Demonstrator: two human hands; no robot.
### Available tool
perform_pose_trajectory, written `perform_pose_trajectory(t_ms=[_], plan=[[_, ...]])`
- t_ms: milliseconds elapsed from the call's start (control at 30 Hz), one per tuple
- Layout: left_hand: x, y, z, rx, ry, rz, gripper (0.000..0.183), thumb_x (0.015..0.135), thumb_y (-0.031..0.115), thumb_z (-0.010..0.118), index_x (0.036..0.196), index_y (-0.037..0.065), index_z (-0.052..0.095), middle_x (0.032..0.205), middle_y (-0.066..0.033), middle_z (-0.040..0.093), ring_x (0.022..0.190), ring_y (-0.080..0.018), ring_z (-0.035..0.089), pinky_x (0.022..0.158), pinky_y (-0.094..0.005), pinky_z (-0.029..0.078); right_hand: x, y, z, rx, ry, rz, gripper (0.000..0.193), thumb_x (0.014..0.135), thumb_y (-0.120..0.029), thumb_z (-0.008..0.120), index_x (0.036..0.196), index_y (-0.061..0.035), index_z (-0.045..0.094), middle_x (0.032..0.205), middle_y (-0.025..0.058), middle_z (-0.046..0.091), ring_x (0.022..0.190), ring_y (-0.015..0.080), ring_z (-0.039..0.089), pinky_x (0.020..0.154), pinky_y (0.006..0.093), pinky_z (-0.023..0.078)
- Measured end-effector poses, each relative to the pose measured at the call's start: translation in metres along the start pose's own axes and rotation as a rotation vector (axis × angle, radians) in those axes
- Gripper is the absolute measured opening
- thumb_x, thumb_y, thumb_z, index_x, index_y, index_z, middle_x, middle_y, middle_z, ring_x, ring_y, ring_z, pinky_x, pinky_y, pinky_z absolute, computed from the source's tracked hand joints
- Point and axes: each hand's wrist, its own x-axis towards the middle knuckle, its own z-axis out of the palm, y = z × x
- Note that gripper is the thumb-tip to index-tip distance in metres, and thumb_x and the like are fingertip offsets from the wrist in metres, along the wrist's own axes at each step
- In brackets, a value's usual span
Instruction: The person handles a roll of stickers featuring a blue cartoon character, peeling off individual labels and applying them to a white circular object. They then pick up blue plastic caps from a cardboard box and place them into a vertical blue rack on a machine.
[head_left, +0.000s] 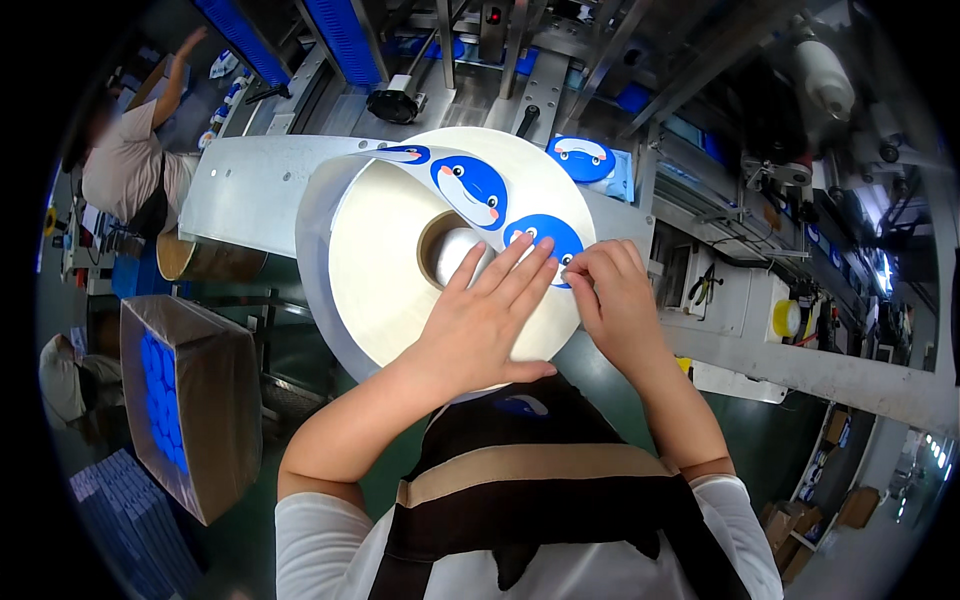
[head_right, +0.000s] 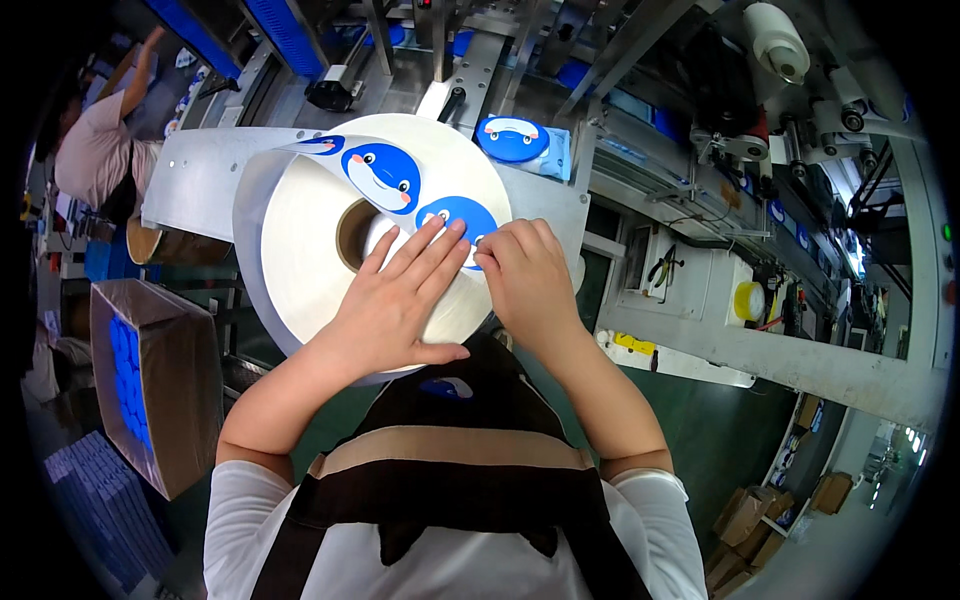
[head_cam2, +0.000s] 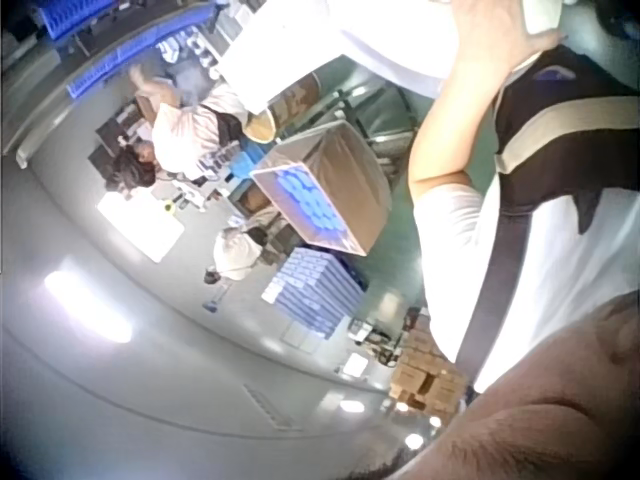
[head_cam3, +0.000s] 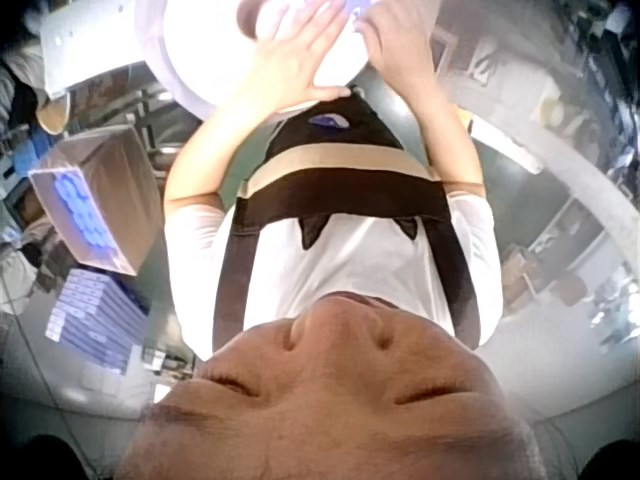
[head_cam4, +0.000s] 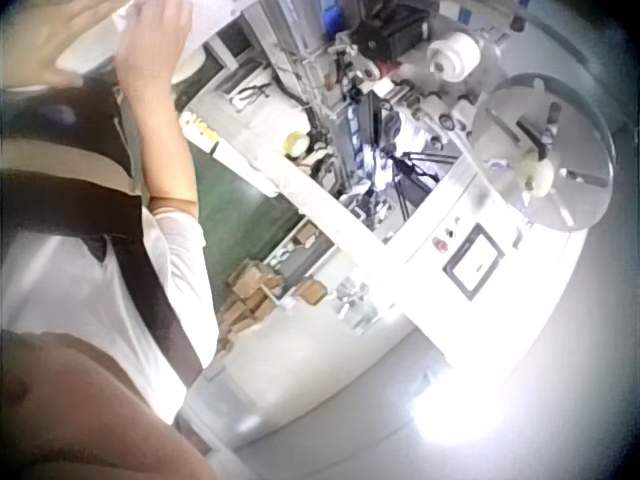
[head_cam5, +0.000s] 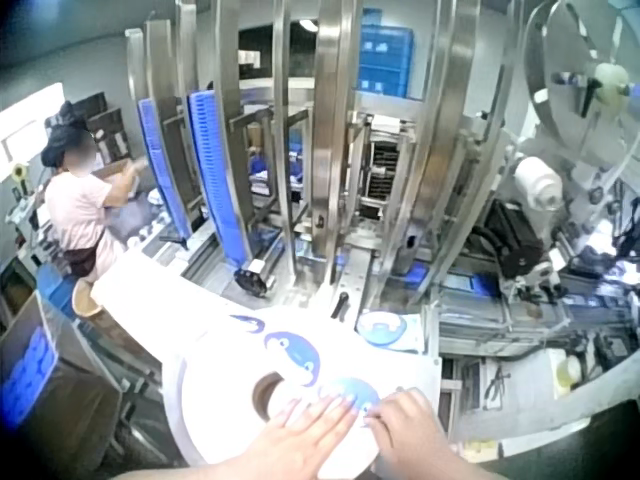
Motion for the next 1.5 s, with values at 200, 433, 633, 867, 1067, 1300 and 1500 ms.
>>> perform_pose_trajectory(t_ms=[200,433,633,867,1067,1300,1500], plan=[[-0.001,-0.001,0.002,-0.006,-0.009,-0.012,0.096,0.072,0.06,0.066,0.143,0.004,0.033,0.15,-0.0121,0.03,0.142,-0.0262,0.023,0.113,-0.0496,0.018,-0.004,-0.005,-0.005,0.0,0.015,0.067,0.009,0.079,-0.006,0.064,0.086,-0.0049,0.059,0.087,0.0096,0.056,0.083,0.0298,0.051,0.075,0.0381,0.042],[0.0,0.0,0.001,-0.001,0.002,-0.007,0.097,0.072,0.06,0.066,0.143,0.004,0.032,0.15,-0.0122,0.03,0.142,-0.026,0.022,0.112,-0.0494,0.018,0.0,-0.006,-0.001,0.017,-0.01,-0.001,0.008,0.08,-0.005,0.063,0.087,-0.0044,0.059,0.088,0.0096,0.056,0.084,0.0299,0.052,0.076,0.0384,0.043],[-0.001,0.0,0.002,-0.006,-0.014,-0.016,0.098,0.071,0.06,0.067,0.143,0.004,0.032,0.15,-0.0123,0.029,0.142,-0.0258,0.022,0.112,-0.0496,0.018,-0.001,0.004,-0.018,-0.058,0.058,0.118,0.008,0.079,-0.006,0.064,0.086,-0.0044,0.059,0.089,0.0097,0.056,0.086,0.0299,0.052,0.076,0.0385,0.043],[0.001,0.001,-0.001,-0.002,-0.018,-0.015,0.097,0.071,0.059,0.068,0.143,0.005,0.032,0.151,-0.012,0.029,0.142,-0.0259,0.022,0.113,-0.0501,0.017,0.002,-0.001,-0.004,0.023,-0.044,0.041,0.008,0.079,-0.006,0.065,0.085,-0.0045,0.059,0.087,0.0102,0.057,0.085,0.0304,0.052,0.075,0.0388,0.043],[-0.001,-0.001,0.002,-0.017,0.001,-0.02,0.098,0.07,0.058,0.069,0.143,0.005,0.032,0.151,-0.0119,0.029,0.142,-0.0261,0.023,0.113,-0.0502,0.017,-0.002,-0.002,-0.015,0.02,0.057,0.141,0.009,0.078,-0.006,0.065,0.085,-0.004,0.059,0.087,0.01,0.057,0.085,0.0305,0.052,0.076,0.0394,0.042],[0.001,0.001,-0.001,-0.006,-0.011,-0.013,0.097,0.07,0.057,0.07,0.143,0.004,0.032,0.151,-0.0121,0.029,0.142,-0.0258,0.023,0.112,-0.0498,0.018,-0.005,0.005,-0.013,0.012,-0.032,0.072,0.01,0.077,-0.006,0.066,0.084,-0.0039,0.059,0.086,0.0103,0.057,0.084,0.0308,0.052,0.074,0.0392,0.043],[0.0,0.001,-0.001,-0.011,-0.009,-0.018,0.098,0.07,0.056,0.071,0.144,0.005,0.032,0.151,-0.0119,0.029,0.142,-0.0262,0.023,0.112,-0.0497,0.019,-0.002,0.001,-0.022,0.018,-0.001,0.025,0.009,0.077,-0.006,0.066,0.083,-0.0037,0.059,0.085,0.0092,0.057,0.083,0.0304,0.052,0.074,0.0384,0.043]])
